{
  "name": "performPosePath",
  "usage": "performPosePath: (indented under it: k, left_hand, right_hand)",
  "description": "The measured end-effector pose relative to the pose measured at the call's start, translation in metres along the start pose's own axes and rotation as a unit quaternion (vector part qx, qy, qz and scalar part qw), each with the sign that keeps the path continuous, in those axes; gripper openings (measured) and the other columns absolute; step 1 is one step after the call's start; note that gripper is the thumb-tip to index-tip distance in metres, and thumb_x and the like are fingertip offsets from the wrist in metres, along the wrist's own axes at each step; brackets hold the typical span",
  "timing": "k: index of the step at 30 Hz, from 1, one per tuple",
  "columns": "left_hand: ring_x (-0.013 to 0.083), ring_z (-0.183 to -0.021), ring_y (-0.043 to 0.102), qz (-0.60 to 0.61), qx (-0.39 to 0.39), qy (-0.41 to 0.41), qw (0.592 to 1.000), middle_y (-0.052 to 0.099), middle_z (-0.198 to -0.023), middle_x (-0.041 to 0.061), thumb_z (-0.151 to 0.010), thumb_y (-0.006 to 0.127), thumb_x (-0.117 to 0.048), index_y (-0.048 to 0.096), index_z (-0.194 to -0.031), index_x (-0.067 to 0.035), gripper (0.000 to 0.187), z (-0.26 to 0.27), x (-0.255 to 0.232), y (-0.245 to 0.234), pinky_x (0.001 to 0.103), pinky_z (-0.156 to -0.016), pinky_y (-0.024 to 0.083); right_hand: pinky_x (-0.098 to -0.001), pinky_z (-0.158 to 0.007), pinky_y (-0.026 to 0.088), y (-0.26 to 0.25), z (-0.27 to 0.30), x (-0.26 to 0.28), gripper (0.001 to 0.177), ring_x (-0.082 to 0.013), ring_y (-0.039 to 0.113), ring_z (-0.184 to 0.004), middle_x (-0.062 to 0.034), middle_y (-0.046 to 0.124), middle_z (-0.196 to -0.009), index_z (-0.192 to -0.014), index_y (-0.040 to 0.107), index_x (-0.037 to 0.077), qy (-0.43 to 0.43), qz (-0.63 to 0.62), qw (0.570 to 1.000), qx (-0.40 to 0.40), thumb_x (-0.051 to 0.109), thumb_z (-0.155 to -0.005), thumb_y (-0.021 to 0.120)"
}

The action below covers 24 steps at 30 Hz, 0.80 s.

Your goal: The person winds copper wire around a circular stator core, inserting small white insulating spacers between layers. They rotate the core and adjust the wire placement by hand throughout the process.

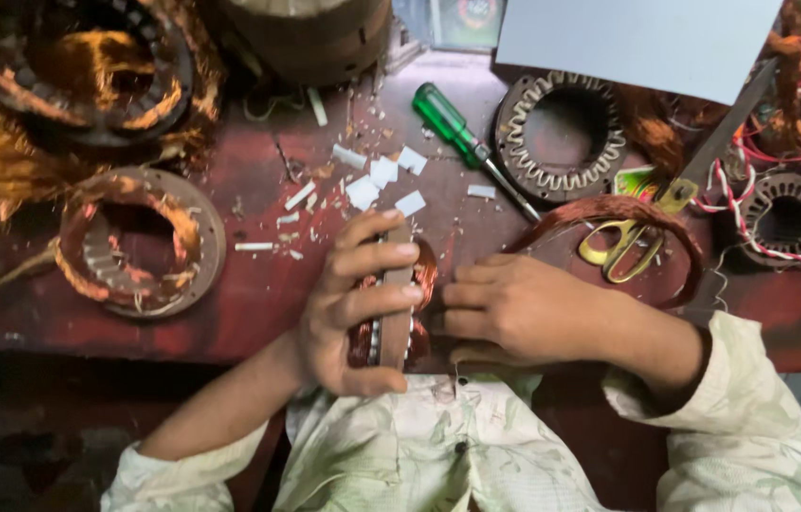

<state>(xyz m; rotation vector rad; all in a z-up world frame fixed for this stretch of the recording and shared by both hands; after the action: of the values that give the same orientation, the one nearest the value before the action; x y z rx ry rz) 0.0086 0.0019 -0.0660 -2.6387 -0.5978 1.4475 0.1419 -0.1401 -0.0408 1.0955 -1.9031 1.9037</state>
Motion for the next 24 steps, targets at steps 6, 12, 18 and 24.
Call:
performPosePath:
  k: [6, 12, 18, 24]
  left_hand:
    - [0.0407, -0.147, 0.041, 0.050, 0.014, -0.001, 0.999, 0.049, -0.153, 0.011, -0.091, 0.071, -0.062, 0.058, -0.140, -0.013, 0.070, -0.002, 0.004, -0.002, 0.055, -0.121, 0.034]
    - [0.0408, -0.146, 0.043, 0.074, 0.022, -0.009, 0.997, 0.052, -0.151, 0.012, -0.093, 0.071, -0.058, 0.059, -0.138, -0.013, 0.065, -0.004, 0.004, -0.003, 0.054, -0.121, 0.035]
    - [0.0403, -0.145, 0.044, 0.075, 0.011, -0.027, 0.997, 0.053, -0.149, 0.012, -0.094, 0.071, -0.056, 0.060, -0.137, -0.012, 0.063, -0.004, 0.005, -0.003, 0.054, -0.121, 0.036]
    - [0.0412, -0.145, 0.044, 0.061, 0.000, -0.033, 0.998, 0.053, -0.149, 0.013, -0.093, 0.073, -0.055, 0.060, -0.137, -0.011, 0.063, -0.005, 0.003, -0.002, 0.053, -0.119, 0.037]
  right_hand:
    - [-0.0474, -0.078, 0.054, 0.020, -0.003, -0.015, 0.040, -0.0359, 0.066, -0.093, -0.0154, 0.068, -0.104, -0.099, 0.071, 0.004, 0.050, -0.009, 0.997, 0.057, 0.030, -0.071, 0.080]
    - [-0.0456, -0.076, 0.055, 0.025, 0.001, -0.016, 0.026, -0.0352, 0.068, -0.089, -0.0136, 0.069, -0.099, -0.096, 0.071, 0.005, 0.059, -0.002, 0.998, 0.022, 0.023, -0.078, 0.077]
    - [-0.0433, -0.078, 0.056, -0.007, 0.005, -0.029, 0.026, -0.0324, 0.068, -0.089, -0.0101, 0.067, -0.094, -0.099, 0.073, 0.008, 0.098, -0.084, 0.992, 0.003, 0.028, -0.083, 0.078]
    - [-0.0468, -0.077, 0.050, 0.002, 0.002, -0.016, 0.048, -0.0341, 0.061, -0.099, -0.0131, 0.066, -0.107, -0.105, 0.072, 0.006, 0.049, 0.035, 0.994, 0.095, 0.028, -0.063, 0.079]
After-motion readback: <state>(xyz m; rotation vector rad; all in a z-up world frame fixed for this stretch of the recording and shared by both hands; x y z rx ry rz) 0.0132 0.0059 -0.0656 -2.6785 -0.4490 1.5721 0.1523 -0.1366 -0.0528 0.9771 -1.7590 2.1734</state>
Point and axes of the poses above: each hand's wrist, its own z-axis away from the middle knuckle, its own y-axis out of the palm, x = y × z, the point moved 5 cm from there along -z, towards the middle knuckle
